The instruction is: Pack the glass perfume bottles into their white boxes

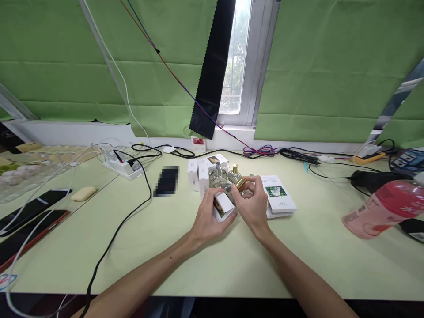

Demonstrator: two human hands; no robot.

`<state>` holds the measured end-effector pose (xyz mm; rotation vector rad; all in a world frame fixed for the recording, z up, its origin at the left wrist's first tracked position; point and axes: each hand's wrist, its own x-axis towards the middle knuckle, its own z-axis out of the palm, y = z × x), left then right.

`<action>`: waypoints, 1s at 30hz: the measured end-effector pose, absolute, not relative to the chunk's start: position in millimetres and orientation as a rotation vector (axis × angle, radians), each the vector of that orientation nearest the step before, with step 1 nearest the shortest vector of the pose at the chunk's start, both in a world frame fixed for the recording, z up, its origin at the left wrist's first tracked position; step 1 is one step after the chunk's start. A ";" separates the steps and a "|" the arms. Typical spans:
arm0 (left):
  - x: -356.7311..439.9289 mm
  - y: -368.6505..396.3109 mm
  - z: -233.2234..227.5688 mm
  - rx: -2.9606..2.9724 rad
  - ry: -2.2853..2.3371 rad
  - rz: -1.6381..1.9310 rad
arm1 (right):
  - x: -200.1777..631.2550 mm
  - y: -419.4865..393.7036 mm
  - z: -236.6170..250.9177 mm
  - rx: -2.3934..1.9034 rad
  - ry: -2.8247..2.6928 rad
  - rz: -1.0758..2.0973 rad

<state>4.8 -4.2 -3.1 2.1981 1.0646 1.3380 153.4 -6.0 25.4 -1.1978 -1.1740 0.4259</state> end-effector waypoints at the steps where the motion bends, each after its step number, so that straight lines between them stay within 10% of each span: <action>1: 4.7 -4.2 -3.1 2.202 1.073 1.335 | 154.5 -5.4 25.7 -1.197 -1.168 0.427; 30: 2.9 -3.2 -4.9 2.197 1.101 1.344 | 160.2 -0.4 25.0 -1.145 -1.119 0.454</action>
